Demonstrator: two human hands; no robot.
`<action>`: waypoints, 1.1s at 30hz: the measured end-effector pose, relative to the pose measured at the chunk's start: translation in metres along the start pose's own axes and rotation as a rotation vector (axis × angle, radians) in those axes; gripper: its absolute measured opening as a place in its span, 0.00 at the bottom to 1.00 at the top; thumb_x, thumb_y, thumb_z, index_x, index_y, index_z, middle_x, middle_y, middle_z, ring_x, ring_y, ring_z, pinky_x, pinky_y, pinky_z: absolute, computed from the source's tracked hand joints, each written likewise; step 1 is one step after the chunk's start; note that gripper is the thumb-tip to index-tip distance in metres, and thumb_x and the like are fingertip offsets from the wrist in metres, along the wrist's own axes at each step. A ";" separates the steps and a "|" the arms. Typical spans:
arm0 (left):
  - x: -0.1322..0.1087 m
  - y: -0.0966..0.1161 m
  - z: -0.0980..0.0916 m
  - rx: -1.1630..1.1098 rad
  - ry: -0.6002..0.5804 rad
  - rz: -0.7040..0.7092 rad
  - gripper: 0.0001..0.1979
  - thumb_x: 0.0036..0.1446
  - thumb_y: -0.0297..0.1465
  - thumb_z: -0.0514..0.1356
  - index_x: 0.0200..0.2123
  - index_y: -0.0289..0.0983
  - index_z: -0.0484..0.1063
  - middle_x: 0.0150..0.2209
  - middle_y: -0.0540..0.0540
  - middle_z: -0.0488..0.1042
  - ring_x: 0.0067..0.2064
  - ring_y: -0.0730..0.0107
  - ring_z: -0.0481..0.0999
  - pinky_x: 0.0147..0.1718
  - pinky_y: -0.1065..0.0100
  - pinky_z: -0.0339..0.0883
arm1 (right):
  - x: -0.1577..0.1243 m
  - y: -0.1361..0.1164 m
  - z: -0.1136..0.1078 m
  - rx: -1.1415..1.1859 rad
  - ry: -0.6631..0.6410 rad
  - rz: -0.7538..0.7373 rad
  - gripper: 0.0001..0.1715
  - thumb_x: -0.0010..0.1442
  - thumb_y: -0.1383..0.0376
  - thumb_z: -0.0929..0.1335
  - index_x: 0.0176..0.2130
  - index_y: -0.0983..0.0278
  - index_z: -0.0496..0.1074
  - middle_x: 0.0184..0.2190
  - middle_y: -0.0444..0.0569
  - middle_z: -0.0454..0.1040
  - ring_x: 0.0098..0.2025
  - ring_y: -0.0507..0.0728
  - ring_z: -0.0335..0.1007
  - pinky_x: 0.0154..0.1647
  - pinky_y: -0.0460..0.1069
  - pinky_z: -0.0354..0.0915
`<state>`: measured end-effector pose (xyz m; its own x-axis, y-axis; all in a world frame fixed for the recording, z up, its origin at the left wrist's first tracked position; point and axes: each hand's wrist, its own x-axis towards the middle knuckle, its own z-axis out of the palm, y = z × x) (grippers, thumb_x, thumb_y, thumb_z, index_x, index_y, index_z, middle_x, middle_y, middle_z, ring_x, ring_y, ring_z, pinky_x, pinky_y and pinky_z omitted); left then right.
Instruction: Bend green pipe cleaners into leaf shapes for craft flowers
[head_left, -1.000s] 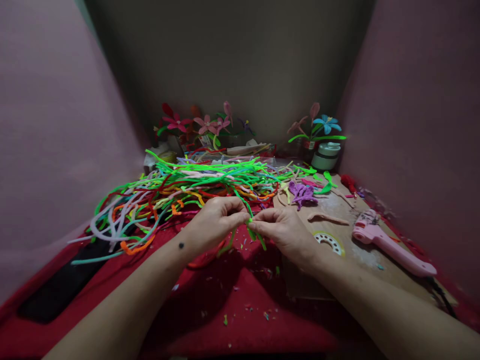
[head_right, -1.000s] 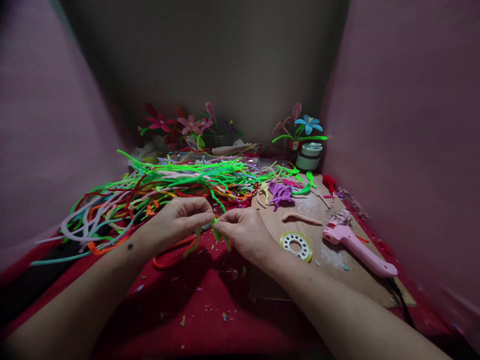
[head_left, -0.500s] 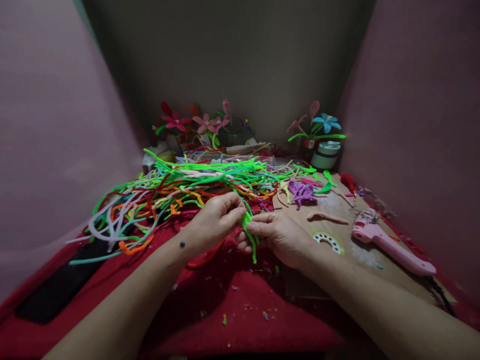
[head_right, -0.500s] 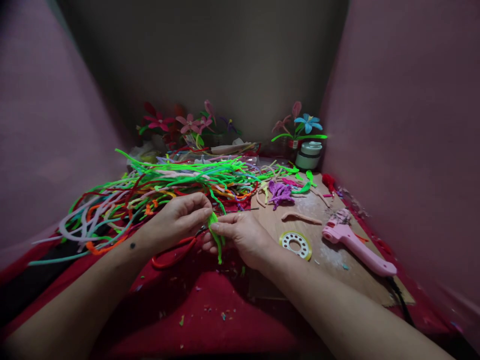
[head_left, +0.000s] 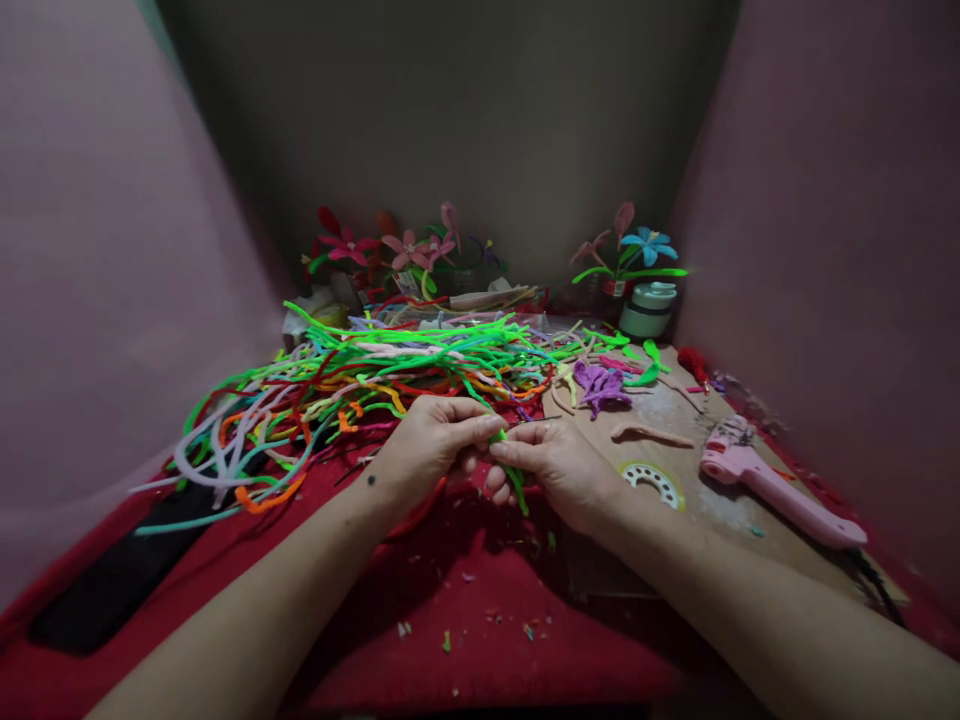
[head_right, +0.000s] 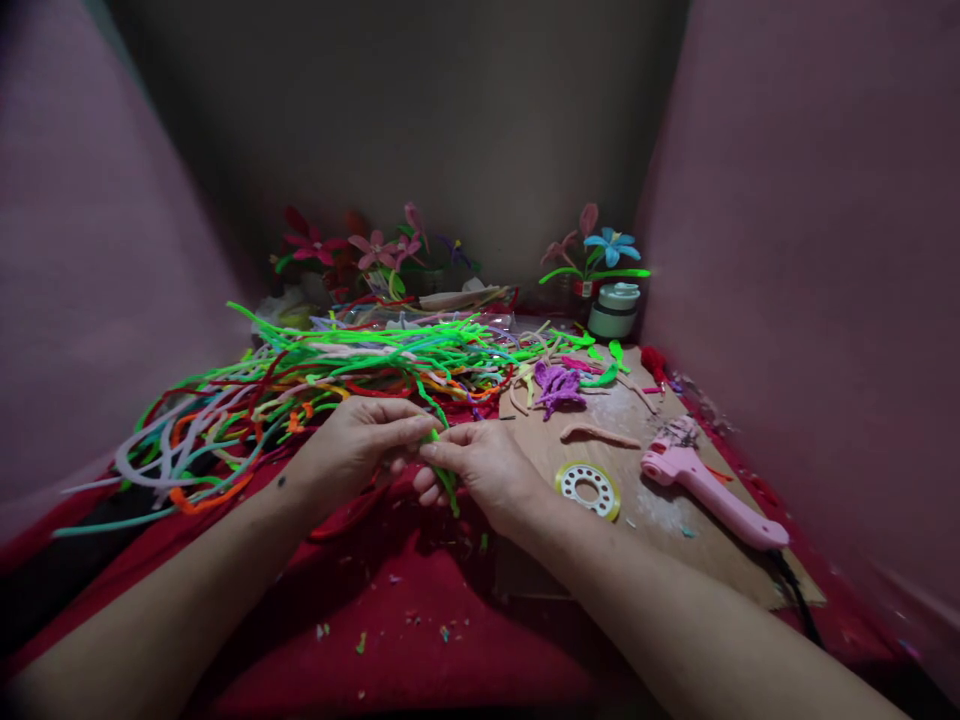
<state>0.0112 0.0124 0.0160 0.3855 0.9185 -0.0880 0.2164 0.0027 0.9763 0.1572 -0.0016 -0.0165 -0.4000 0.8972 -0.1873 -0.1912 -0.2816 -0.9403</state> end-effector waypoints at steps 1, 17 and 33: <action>0.000 -0.002 0.002 0.053 0.061 0.016 0.11 0.50 0.36 0.58 0.25 0.32 0.71 0.15 0.53 0.64 0.16 0.82 0.58 0.14 0.77 0.49 | 0.000 0.000 0.001 -0.013 0.015 0.006 0.11 0.50 0.62 0.68 0.25 0.69 0.69 0.18 0.45 0.72 0.18 0.48 0.67 0.20 0.43 0.61; 0.001 -0.013 0.013 0.851 0.343 0.310 0.12 0.54 0.33 0.53 0.24 0.35 0.73 0.22 0.48 0.73 0.25 0.73 0.68 0.28 0.73 0.57 | -0.002 -0.001 0.009 -0.200 0.055 0.120 0.15 0.58 0.71 0.59 0.21 0.66 0.62 0.10 0.39 0.64 0.10 0.46 0.59 0.10 0.39 0.53; 0.010 -0.006 -0.012 0.544 0.311 0.119 0.14 0.48 0.36 0.55 0.17 0.34 0.67 0.14 0.54 0.61 0.18 0.78 0.57 0.19 0.73 0.49 | -0.005 0.004 0.016 -0.285 0.122 0.011 0.16 0.55 0.69 0.62 0.18 0.66 0.62 0.07 0.35 0.54 0.09 0.43 0.44 0.10 0.41 0.40</action>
<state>0.0033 0.0264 0.0117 0.1740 0.9723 0.1558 0.6442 -0.2321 0.7288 0.1442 -0.0128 -0.0144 -0.2865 0.9339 -0.2141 0.0782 -0.2000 -0.9767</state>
